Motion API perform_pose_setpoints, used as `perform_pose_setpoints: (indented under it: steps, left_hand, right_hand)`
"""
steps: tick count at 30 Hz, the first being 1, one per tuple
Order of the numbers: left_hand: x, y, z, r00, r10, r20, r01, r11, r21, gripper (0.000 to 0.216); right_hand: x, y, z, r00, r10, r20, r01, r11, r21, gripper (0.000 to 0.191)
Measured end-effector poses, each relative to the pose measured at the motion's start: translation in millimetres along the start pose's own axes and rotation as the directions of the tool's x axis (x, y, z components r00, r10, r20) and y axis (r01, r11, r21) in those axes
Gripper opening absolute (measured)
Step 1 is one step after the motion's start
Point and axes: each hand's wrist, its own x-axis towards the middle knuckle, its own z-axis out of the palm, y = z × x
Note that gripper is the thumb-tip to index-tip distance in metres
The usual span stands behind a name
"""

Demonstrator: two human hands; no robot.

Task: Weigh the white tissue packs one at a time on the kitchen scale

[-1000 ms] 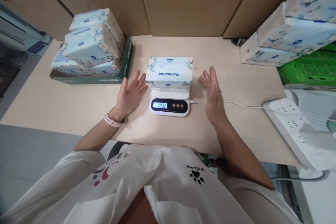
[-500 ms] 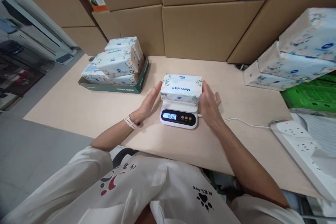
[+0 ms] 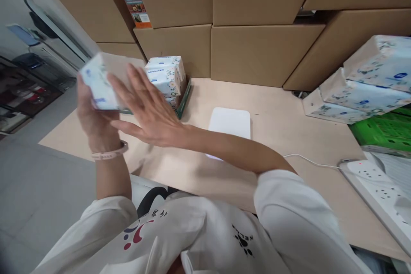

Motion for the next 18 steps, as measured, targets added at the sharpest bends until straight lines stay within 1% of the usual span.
perform_pose_setpoints:
  steps: [1,2,4,5,7,9,11,13,14,16,17,18]
  left_hand:
    - [16,6,-20,0.999,0.039,-0.006,-0.039,0.999,0.015,0.026]
    - [34,10,-41,0.999,0.042,-0.008,-0.042,0.998,0.037,0.018]
    - [71,8,-81,0.999,-0.011,-0.052,0.015,0.996,0.084,0.015]
    - [88,3,-97,0.994,-0.033,-0.103,0.045,0.992,0.116,0.015]
    - [114,-13,-120,0.975,-0.058,-0.213,0.105,0.970,0.218,0.018]
    - [128,-32,-127,0.956,-0.078,-0.282,0.177,0.921,0.348,0.028]
    - [132,-52,-124,0.944,-0.122,-0.308,0.253,0.864,0.435,0.037]
    - [130,-64,-116,0.929,-0.166,-0.332,0.311,0.834,0.455,0.038]
    - [129,-66,-111,0.920,-0.183,-0.346,0.334,0.829,0.449,0.037]
    - [128,-58,-101,0.905,-0.166,-0.393,0.345,0.827,0.445,0.035]
    - [128,-50,-94,0.897,-0.134,-0.420,0.334,0.830,0.448,0.035]
    - [129,-39,-86,0.889,-0.134,-0.438,0.338,0.838,0.428,0.038]
  right_hand:
    - [23,-11,8,0.999,-0.014,0.039,0.016,0.999,-0.052,0.090]
    - [45,-19,16,0.997,-0.022,0.073,0.029,0.996,-0.084,0.084]
    - [83,-27,36,0.990,-0.032,0.137,0.044,0.995,-0.088,0.080]
    - [98,-28,47,0.985,-0.023,0.168,0.034,0.998,-0.059,0.080]
    - [119,-25,65,0.976,0.016,0.216,-0.024,0.999,0.037,0.082]
    - [125,-20,77,0.972,0.038,0.234,-0.073,0.987,0.143,0.091]
    - [112,-13,77,0.975,-0.001,0.221,-0.051,0.972,0.228,0.094]
    - [83,-1,65,0.983,-0.074,0.171,0.024,0.960,0.279,0.090]
    - [63,7,55,0.987,-0.095,0.129,0.055,0.957,0.284,0.087]
    - [17,32,26,0.997,-0.081,0.002,0.079,0.971,0.227,0.082]
    - [-8,50,8,0.995,-0.052,-0.088,0.067,0.984,0.168,0.081]
    - [-33,71,-14,0.976,-0.029,-0.215,0.051,0.994,0.098,0.081]
